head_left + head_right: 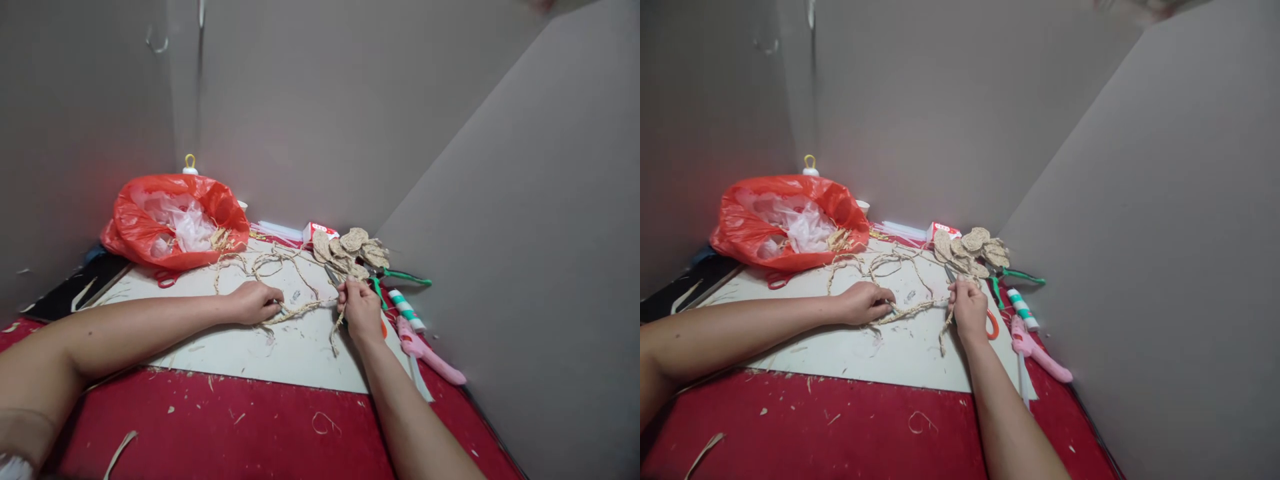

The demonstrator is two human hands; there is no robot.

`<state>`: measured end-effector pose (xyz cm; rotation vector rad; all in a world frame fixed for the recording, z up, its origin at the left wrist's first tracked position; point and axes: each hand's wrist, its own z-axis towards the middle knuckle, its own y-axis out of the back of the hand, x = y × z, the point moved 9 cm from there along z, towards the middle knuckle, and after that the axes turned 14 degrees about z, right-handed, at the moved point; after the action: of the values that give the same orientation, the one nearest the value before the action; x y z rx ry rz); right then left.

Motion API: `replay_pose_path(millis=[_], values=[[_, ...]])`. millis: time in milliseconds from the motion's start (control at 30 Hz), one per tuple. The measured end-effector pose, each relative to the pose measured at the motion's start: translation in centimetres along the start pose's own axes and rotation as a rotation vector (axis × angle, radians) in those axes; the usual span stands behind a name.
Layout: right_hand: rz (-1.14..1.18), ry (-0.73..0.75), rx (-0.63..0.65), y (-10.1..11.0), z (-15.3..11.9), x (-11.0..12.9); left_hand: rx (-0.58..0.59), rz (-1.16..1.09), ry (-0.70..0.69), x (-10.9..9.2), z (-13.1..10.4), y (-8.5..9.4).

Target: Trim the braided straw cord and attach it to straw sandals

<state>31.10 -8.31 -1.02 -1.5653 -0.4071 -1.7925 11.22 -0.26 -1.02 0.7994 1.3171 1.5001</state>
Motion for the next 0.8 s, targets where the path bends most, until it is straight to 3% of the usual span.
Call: replay_pose_path(millis=[100, 333, 800], values=[[-0.070, 0.086, 0.014, -0.1, -0.1, 1.0, -0.017, 0.041, -0.024, -0.3, -0.2, 0.0], [-0.442, 0.479, 0.053, -1.3, -0.7, 4.0, -0.052, 0.151, -0.094, -1.0, -0.5, 0.1], [-0.473, 0.508, 0.103, -1.6, -0.2, 2.5, -0.061, 0.146, -0.150, -1.5, -0.5, 0.4]])
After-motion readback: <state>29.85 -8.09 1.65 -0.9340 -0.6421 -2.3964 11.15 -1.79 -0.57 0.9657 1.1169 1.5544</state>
